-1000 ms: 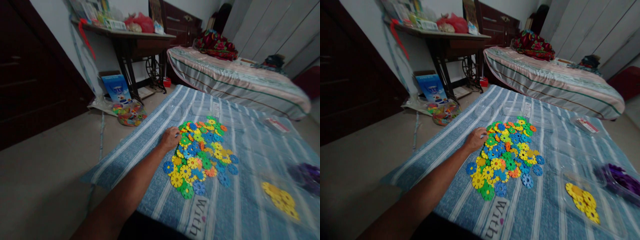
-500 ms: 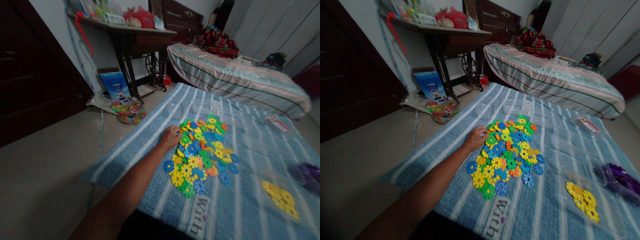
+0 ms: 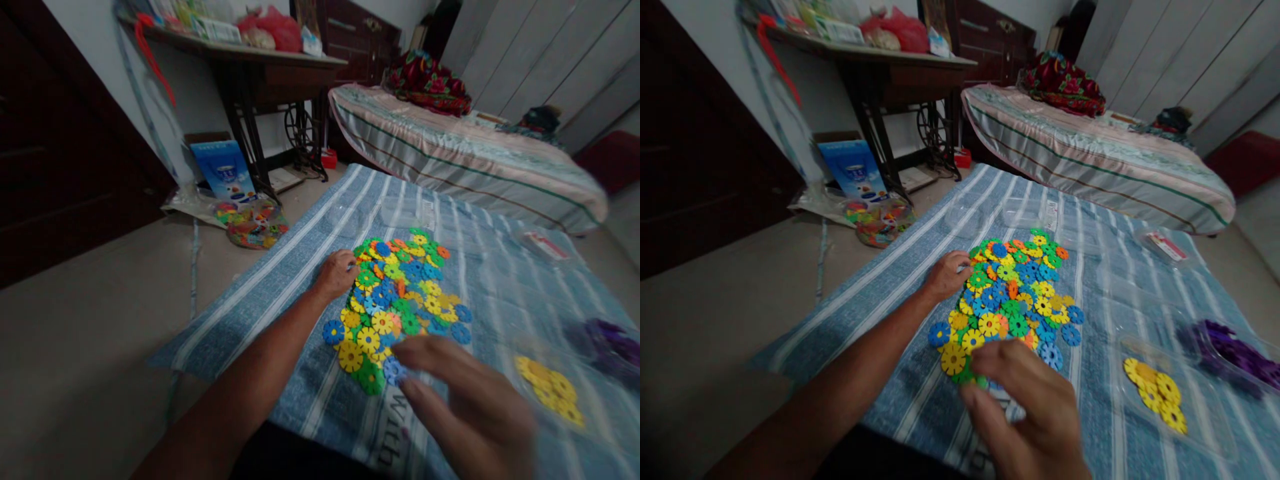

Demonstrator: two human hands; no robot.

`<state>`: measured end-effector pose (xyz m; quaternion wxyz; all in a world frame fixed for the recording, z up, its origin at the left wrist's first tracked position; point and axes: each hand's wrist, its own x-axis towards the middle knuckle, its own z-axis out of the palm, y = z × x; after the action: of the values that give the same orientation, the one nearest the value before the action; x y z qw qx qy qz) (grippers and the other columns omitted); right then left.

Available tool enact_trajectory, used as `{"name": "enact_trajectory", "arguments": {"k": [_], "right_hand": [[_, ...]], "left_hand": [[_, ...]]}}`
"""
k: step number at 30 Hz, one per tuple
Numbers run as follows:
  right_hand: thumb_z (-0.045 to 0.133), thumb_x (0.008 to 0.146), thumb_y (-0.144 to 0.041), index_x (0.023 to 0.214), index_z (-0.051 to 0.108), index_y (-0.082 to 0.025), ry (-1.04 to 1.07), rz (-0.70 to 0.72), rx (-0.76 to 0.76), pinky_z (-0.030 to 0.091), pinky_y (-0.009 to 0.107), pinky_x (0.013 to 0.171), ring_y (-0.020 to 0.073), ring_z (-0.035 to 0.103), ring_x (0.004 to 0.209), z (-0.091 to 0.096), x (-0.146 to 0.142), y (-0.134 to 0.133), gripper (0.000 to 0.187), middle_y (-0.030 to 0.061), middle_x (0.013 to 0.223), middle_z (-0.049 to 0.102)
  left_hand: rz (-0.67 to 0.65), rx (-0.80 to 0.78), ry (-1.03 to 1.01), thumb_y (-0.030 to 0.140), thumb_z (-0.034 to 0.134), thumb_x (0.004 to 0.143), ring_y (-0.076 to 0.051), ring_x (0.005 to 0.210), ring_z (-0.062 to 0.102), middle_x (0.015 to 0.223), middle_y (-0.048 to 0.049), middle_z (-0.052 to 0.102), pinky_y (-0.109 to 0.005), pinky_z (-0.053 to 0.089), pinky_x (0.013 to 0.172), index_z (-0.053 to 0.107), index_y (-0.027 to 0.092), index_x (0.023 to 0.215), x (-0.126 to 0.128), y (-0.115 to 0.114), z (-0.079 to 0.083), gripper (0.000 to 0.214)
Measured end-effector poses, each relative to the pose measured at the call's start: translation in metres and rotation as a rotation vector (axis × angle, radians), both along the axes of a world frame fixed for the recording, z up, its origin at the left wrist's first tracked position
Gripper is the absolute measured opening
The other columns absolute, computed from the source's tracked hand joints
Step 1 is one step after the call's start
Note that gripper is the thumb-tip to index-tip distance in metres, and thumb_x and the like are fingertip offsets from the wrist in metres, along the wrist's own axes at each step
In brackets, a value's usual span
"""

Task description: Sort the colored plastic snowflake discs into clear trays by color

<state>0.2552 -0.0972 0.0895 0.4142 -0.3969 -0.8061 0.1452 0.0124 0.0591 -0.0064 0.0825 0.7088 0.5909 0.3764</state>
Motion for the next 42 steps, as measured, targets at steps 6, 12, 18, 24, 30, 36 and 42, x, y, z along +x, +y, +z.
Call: {"name": "enact_trajectory", "arguments": {"k": [6, 12, 18, 24, 30, 36, 42], "right_hand": [[0.056, 0.095, -0.036, 0.106, 0.069, -0.013, -0.365, -0.264, 0.082, 0.051, 0.054, 0.095, 0.0366, 0.056, 0.119, -0.045, -0.039, 0.046, 0.029, 0.0205, 0.117, 0.066], [0.058, 0.092, -0.035, 0.106, 0.068, -0.014, -0.430, -0.288, 0.084, 0.047, 0.054, 0.100, 0.0366, 0.051, 0.125, -0.076, -0.036, 0.051, 0.026, 0.0191, 0.120, 0.064], [0.057, 0.093, -0.037, 0.104, 0.066, -0.017, -0.272, -0.222, 0.139, 0.048, 0.053, 0.099, 0.0329, 0.054, 0.122, -0.076, -0.030, 0.052, 0.024, 0.0166, 0.116, 0.066], [0.059, 0.093, -0.047, 0.103, 0.066, -0.019, -0.206, -0.368, 0.188, 0.049, 0.050, 0.097, 0.0303, 0.061, 0.112, -0.050, 0.026, 0.051, 0.031, 0.0147, 0.113, 0.067], [0.055, 0.089, -0.062, 0.096, 0.071, -0.016, -0.402, -0.838, 0.222, 0.050, 0.048, 0.081, 0.0333, 0.065, 0.089, -0.034, 0.133, 0.049, 0.050, 0.0160, 0.095, 0.069], [0.050, 0.091, -0.063, 0.106, 0.071, -0.011, -0.386, -0.873, 0.193, 0.052, 0.051, 0.076, 0.0362, 0.064, 0.088, -0.046, 0.134, 0.044, 0.059, 0.0198, 0.095, 0.069], [0.058, 0.095, -0.040, 0.104, 0.069, -0.020, -0.183, -0.330, 0.148, 0.054, 0.049, 0.094, 0.0286, 0.062, 0.111, -0.066, 0.035, 0.035, 0.025, 0.0135, 0.115, 0.067]], "left_hand": [[0.004, 0.002, 0.003, 0.019, 0.062, 0.082, -0.021, 0.101, 0.067, 0.100, -0.0058, 0.071, -0.036, 0.053, 0.094, 0.065, 0.020, 0.079, -0.001, 0.000, -0.002, 0.005], [-0.004, 0.011, -0.002, 0.020, 0.062, 0.082, -0.020, 0.100, 0.067, 0.098, -0.0045, 0.071, -0.035, 0.054, 0.094, 0.065, 0.021, 0.080, -0.002, 0.001, -0.001, 0.004], [-0.007, 0.016, 0.005, 0.020, 0.062, 0.081, -0.020, 0.101, 0.067, 0.099, -0.0049, 0.071, -0.036, 0.054, 0.094, 0.065, 0.021, 0.080, -0.002, 0.002, -0.001, 0.004], [-0.001, 0.007, 0.005, 0.022, 0.060, 0.082, -0.021, 0.103, 0.066, 0.103, -0.0057, 0.071, -0.036, 0.053, 0.096, 0.065, 0.021, 0.082, -0.004, 0.002, -0.001, 0.004], [-0.017, 0.003, -0.004, 0.024, 0.059, 0.082, -0.022, 0.104, 0.066, 0.103, -0.0058, 0.072, -0.038, 0.053, 0.098, 0.065, 0.021, 0.082, -0.005, 0.003, -0.001, 0.006], [-0.011, -0.001, -0.012, 0.023, 0.058, 0.082, -0.022, 0.105, 0.066, 0.105, -0.0067, 0.071, -0.040, 0.053, 0.098, 0.065, 0.021, 0.082, -0.005, 0.004, -0.002, 0.007], [-0.001, -0.013, 0.000, 0.024, 0.058, 0.082, -0.022, 0.106, 0.065, 0.106, -0.0064, 0.071, -0.039, 0.053, 0.100, 0.065, 0.022, 0.083, -0.005, 0.003, -0.001, 0.007]]}}
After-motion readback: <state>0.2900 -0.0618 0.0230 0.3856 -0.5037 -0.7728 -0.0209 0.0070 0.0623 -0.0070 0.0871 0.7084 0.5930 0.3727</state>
